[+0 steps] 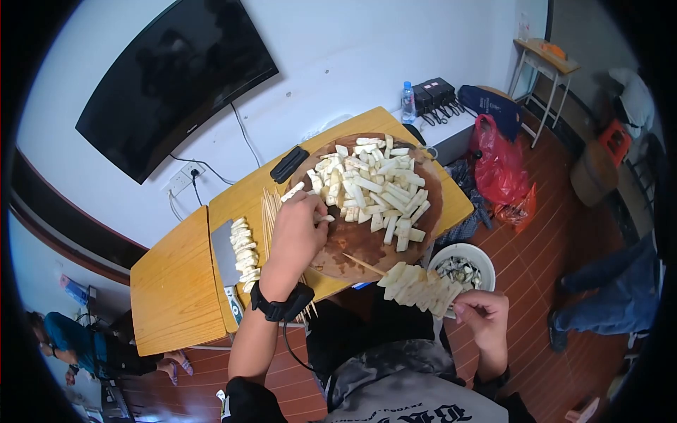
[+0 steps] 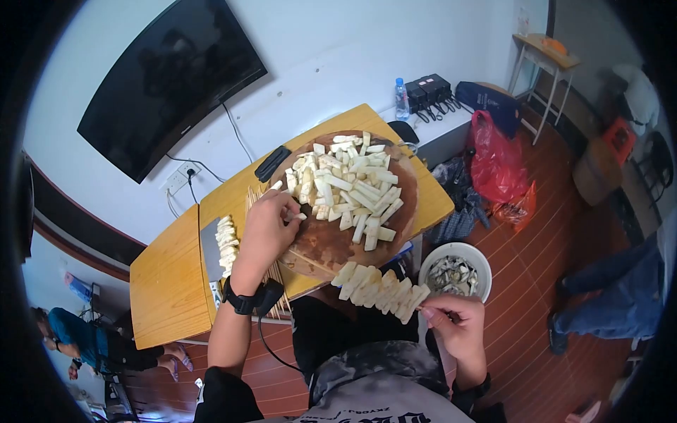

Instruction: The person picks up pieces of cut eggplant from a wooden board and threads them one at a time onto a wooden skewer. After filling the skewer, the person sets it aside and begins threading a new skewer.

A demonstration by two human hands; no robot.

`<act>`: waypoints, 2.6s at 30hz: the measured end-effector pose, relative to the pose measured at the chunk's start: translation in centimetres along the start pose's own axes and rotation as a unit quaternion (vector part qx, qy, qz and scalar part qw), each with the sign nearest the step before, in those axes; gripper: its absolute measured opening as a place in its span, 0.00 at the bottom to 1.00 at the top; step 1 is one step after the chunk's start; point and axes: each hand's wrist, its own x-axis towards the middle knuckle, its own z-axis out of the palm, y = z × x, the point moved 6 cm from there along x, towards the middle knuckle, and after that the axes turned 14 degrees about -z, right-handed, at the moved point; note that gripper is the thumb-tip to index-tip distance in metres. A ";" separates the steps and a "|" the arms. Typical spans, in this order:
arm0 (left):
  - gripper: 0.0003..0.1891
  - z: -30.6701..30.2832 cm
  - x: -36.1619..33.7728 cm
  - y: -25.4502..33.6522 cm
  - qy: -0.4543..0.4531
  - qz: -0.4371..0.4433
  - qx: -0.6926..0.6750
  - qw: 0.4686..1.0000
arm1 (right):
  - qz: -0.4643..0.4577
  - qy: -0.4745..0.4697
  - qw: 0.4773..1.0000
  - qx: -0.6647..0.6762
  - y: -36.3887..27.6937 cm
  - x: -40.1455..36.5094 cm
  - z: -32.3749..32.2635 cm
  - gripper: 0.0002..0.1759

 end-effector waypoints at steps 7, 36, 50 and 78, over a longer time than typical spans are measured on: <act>0.13 -0.7 -0.5 -0.4 -0.034 -0.045 -0.016 0.998 | 0.009 -0.004 1.000 0.006 -0.1 0.5 1.4 0.04; 0.14 -3.7 -15.5 -7.7 -0.031 -0.220 -0.669 0.709 | 0.017 -0.130 0.991 -0.031 0.5 1.0 6.1 0.04; 0.11 -4.0 -15.7 -7.1 -0.068 -0.210 -0.639 0.737 | 0.006 -0.154 0.987 -0.054 0.4 1.0 6.0 0.03; 0.09 -5.0 -15.9 -6.5 -0.075 -0.213 -0.611 0.759 | 0.031 -0.161 0.984 -0.067 0.3 0.7 5.7 0.03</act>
